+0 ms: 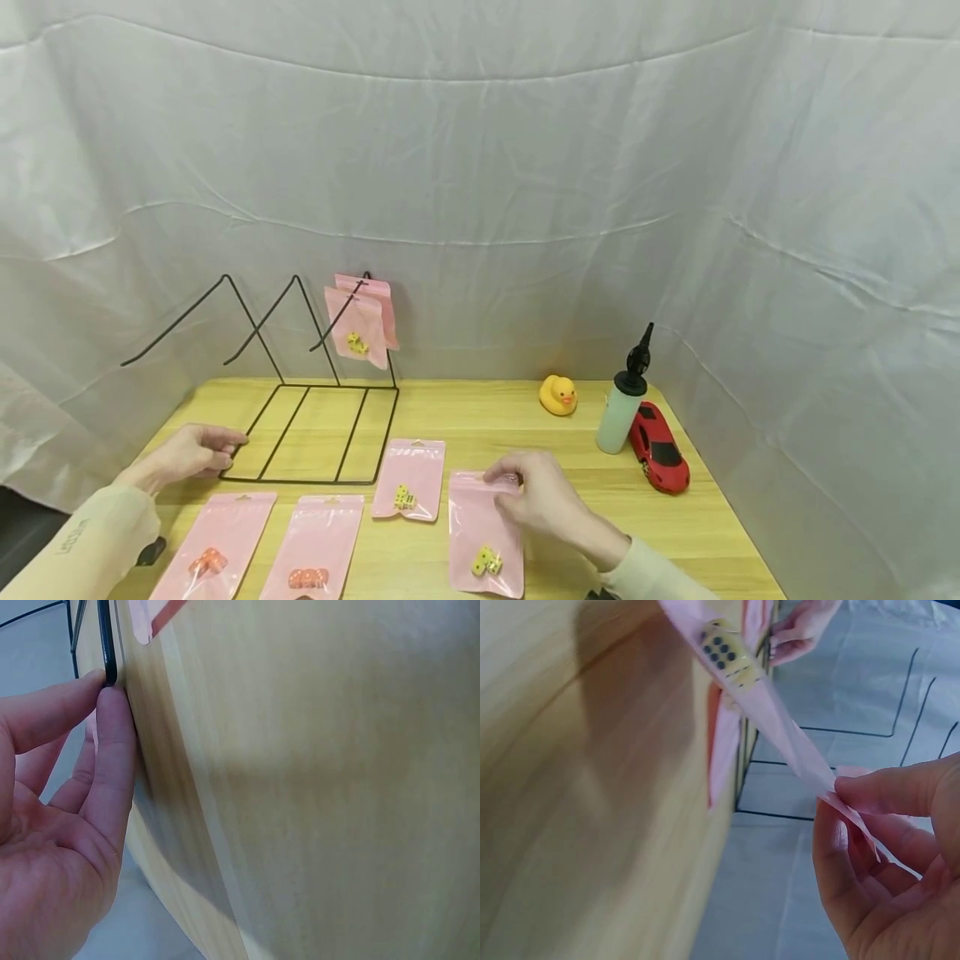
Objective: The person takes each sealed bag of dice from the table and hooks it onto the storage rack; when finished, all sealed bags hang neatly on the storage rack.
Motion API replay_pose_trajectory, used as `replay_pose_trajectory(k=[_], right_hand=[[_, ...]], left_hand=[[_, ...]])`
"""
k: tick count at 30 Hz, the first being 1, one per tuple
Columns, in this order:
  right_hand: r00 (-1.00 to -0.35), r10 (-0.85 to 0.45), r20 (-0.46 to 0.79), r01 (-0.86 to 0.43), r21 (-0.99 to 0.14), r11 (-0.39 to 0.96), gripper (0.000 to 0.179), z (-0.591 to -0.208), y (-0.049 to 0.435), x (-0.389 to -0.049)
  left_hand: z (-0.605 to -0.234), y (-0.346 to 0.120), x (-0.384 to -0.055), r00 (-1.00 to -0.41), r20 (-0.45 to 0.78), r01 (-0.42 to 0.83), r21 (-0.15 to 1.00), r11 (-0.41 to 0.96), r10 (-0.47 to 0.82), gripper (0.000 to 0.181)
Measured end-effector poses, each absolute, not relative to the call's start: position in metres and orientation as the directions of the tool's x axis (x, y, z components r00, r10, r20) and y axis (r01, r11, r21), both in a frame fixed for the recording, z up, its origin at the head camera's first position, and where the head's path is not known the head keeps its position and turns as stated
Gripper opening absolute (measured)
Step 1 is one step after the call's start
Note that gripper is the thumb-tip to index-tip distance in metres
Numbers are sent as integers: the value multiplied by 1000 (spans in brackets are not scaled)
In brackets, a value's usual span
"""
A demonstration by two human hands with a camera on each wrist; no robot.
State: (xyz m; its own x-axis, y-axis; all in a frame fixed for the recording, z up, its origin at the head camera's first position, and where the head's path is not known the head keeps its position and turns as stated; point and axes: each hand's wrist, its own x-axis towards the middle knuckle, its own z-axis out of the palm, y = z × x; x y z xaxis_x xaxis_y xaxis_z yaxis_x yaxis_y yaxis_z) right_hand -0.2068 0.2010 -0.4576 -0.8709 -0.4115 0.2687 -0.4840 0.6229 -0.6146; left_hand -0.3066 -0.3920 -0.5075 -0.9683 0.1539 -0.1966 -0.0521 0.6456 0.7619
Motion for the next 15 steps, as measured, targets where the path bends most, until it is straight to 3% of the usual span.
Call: replay_pose_trajectory(k=[9, 15], right_hand=[[-824, -470, 316, -551, -638, 538, 27, -436, 192, -195], [-807, -432, 403, -587, -627, 512, 25, -426, 184, -198]], left_hand=[[-506, -392, -305, -966, -200, -52, 770, 636, 163, 53], [-507, -391, -305, -967, -207, -59, 756, 652, 152, 53]])
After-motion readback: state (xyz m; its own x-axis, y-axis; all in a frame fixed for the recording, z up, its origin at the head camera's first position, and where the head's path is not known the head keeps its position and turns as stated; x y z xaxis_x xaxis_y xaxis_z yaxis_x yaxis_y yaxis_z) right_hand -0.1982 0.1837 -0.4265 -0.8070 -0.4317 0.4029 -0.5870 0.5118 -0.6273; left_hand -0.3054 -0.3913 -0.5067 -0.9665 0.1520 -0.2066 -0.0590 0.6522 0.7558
